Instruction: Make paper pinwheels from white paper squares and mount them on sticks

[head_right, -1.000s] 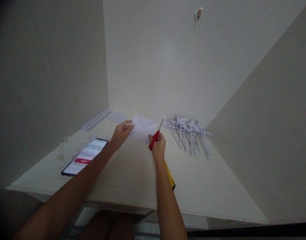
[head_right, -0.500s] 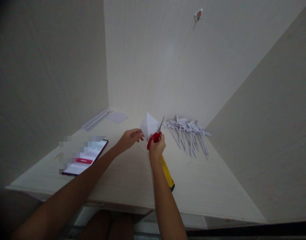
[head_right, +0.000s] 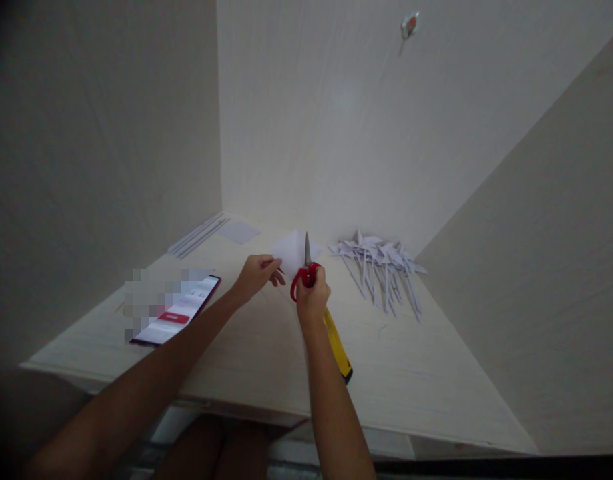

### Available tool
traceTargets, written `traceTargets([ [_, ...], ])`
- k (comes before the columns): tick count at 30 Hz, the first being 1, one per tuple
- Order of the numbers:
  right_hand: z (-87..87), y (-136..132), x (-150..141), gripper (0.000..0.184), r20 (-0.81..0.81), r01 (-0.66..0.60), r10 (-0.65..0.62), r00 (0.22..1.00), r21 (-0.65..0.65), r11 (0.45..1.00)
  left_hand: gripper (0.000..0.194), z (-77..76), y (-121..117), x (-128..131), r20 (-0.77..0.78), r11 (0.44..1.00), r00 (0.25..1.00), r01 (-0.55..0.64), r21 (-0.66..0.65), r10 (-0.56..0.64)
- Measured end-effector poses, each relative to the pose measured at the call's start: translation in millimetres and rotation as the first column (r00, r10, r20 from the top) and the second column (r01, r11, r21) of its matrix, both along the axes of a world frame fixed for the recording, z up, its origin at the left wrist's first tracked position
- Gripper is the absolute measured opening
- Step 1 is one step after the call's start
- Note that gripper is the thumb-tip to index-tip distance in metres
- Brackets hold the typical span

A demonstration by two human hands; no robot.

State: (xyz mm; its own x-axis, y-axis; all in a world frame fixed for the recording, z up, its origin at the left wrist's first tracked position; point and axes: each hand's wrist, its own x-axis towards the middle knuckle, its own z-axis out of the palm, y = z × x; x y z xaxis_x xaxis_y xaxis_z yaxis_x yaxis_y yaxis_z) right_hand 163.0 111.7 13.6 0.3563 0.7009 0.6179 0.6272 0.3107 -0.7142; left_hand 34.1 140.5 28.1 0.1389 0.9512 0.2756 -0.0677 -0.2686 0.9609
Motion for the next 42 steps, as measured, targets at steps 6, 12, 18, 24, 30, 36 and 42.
traceTargets([
  [6,2.8,5,3,0.034,-0.148,-0.084,0.078,0.986,-0.033,0.996,0.026,-1.4,1,-5,0.018,0.992,0.992,-0.124,0.008,0.124],
  [12,-6.3,13,13,0.019,-0.144,-0.262,0.235,0.961,-0.217,0.94,0.028,-2.3,6,-14,0.018,0.937,0.941,-0.337,0.088,0.337],
  [18,-10.7,13,5,0.021,-0.171,-0.241,0.204,0.964,-0.232,0.942,0.029,-0.5,8,-19,-0.027,0.883,0.896,-0.43,0.187,0.443],
  [24,-9.6,8,-2,0.027,-0.196,-0.313,0.258,0.946,-0.339,0.887,0.029,1.2,9,-23,-0.047,0.853,0.867,-0.477,0.212,0.497],
  [30,-7.8,3,1,0.024,-0.138,-0.443,0.43,0.892,-0.447,0.777,0.028,1.0,12,-24,-0.035,0.844,0.86,-0.491,0.217,0.509],
  [36,-9.4,5,-5,0.011,0.083,-0.284,0.329,0.941,-0.339,0.897,0.028,2.4,10,-24,-0.038,0.838,0.854,-0.5,0.218,0.519],
  [42,-13.6,9,-6,0.031,-0.036,-0.162,0.158,0.987,-0.23,0.96,0.029,2.9,10,-25,-0.041,0.82,0.84,-0.517,0.247,0.542],
])
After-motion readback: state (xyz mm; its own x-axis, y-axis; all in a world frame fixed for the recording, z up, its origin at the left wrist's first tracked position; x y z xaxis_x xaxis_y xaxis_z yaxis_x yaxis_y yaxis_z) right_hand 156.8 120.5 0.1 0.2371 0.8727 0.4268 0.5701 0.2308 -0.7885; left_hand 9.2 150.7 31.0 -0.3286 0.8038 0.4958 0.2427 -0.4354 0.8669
